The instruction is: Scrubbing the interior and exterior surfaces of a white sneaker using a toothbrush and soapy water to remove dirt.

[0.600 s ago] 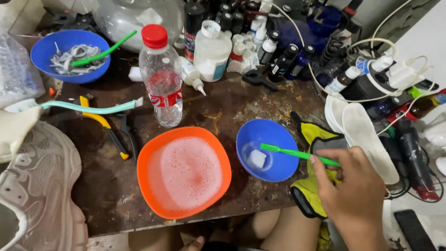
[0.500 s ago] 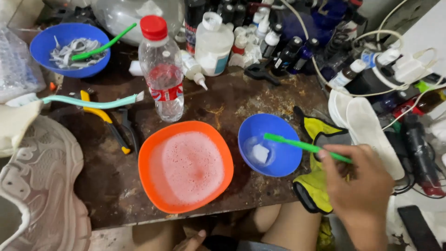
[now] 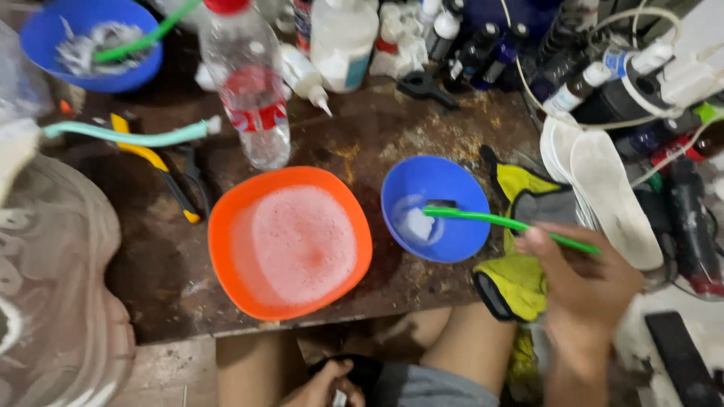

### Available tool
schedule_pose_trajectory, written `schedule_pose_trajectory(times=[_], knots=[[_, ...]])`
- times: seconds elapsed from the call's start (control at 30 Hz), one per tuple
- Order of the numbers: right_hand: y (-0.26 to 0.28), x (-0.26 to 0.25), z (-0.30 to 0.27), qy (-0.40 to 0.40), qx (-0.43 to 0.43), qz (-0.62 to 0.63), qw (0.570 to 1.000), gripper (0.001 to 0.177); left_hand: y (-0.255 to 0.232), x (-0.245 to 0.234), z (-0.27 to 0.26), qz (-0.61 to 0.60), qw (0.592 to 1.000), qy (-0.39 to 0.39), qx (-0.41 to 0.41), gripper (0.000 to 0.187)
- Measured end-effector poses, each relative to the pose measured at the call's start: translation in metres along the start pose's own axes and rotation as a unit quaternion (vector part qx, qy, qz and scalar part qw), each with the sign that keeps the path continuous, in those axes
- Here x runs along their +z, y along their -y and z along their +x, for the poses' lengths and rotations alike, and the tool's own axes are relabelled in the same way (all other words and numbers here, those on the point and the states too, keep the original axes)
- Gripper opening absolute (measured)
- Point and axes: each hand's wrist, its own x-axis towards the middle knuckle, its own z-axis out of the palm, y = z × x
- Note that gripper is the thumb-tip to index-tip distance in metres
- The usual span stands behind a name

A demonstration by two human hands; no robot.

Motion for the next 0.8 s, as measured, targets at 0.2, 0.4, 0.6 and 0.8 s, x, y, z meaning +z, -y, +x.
schedule_pose_trajectory(times=[0.2,0.4,0.6,0.8], knots=[[-0.01,0.002,-0.003,-0.046,-0.033,0.125,0.99,0.017,-0.072,0.061,-0.071,0.092,0.995,0.033,0.024,0.07],[-0.038,-0.039,-0.057,-0.111,-0.06,0.087,0.988,0.015,-0.034,0.058,-0.018,0.082,0.973,0.212,0.046,0.079],[-0.078,-0.039,-0.136,-0.046,0.105,0.056,0.992,0.008,-0.05,0.087,-0.022,0.089,0.969,0.068,0.222,0.079],[-0.089,-0.031,-0.169,0.012,0.186,0.153,0.971,0.006,-0.074,0.074,-0.047,0.256,0.961,-0.1,0.011,0.075]])
